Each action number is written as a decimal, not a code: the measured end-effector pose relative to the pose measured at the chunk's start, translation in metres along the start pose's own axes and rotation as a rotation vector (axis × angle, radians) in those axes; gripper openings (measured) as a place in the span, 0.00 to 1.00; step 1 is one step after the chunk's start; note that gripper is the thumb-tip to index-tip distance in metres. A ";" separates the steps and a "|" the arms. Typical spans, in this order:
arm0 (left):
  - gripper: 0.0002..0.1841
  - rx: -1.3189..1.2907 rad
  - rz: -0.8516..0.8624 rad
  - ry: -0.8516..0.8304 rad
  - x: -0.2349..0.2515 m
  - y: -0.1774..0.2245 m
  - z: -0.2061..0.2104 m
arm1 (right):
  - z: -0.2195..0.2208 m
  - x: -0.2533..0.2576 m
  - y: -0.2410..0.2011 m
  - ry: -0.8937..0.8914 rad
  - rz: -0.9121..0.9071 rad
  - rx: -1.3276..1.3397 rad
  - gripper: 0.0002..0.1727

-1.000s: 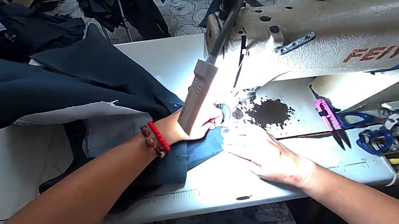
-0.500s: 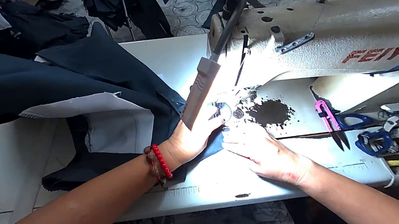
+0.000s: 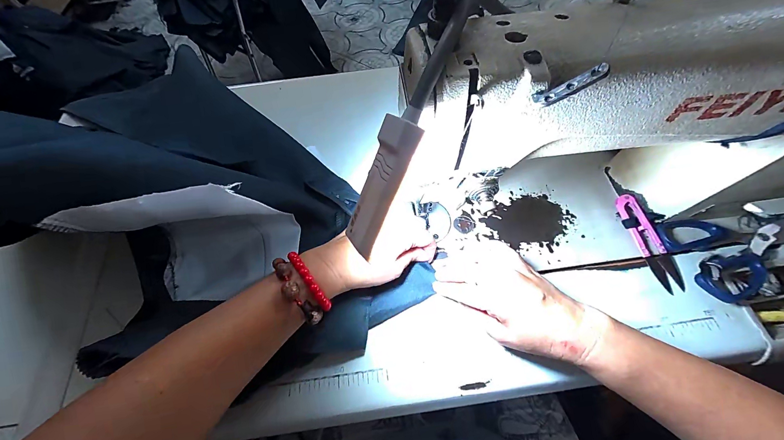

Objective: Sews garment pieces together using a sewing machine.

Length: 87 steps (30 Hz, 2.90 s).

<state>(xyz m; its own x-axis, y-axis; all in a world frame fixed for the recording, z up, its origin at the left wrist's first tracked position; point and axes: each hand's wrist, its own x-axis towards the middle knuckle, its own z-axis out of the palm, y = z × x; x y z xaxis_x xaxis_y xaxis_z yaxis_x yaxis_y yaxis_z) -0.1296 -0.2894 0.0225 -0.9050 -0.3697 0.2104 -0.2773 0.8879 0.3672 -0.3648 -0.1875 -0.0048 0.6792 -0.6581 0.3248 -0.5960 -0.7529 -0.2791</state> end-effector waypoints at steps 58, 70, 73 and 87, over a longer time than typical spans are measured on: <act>0.26 0.088 -0.280 0.000 -0.027 -0.022 0.017 | 0.016 0.038 -0.011 0.039 0.205 -0.216 0.17; 0.26 0.066 -0.274 0.037 -0.026 -0.025 0.019 | 0.016 0.035 -0.009 0.068 0.226 -0.135 0.20; 0.26 0.054 -0.304 -0.005 -0.025 -0.027 0.016 | 0.015 0.038 -0.010 0.062 0.253 -0.125 0.20; 0.29 0.057 -0.249 0.007 -0.025 -0.032 0.016 | -0.073 -0.112 0.048 0.640 0.958 -0.572 0.27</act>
<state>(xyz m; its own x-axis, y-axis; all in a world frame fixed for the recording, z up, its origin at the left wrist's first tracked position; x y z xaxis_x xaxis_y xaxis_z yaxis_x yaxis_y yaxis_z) -0.1033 -0.3045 -0.0085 -0.8042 -0.5808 0.1264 -0.5095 0.7830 0.3567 -0.5006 -0.1500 0.0113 -0.3501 -0.6941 0.6290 -0.9358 0.2299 -0.2671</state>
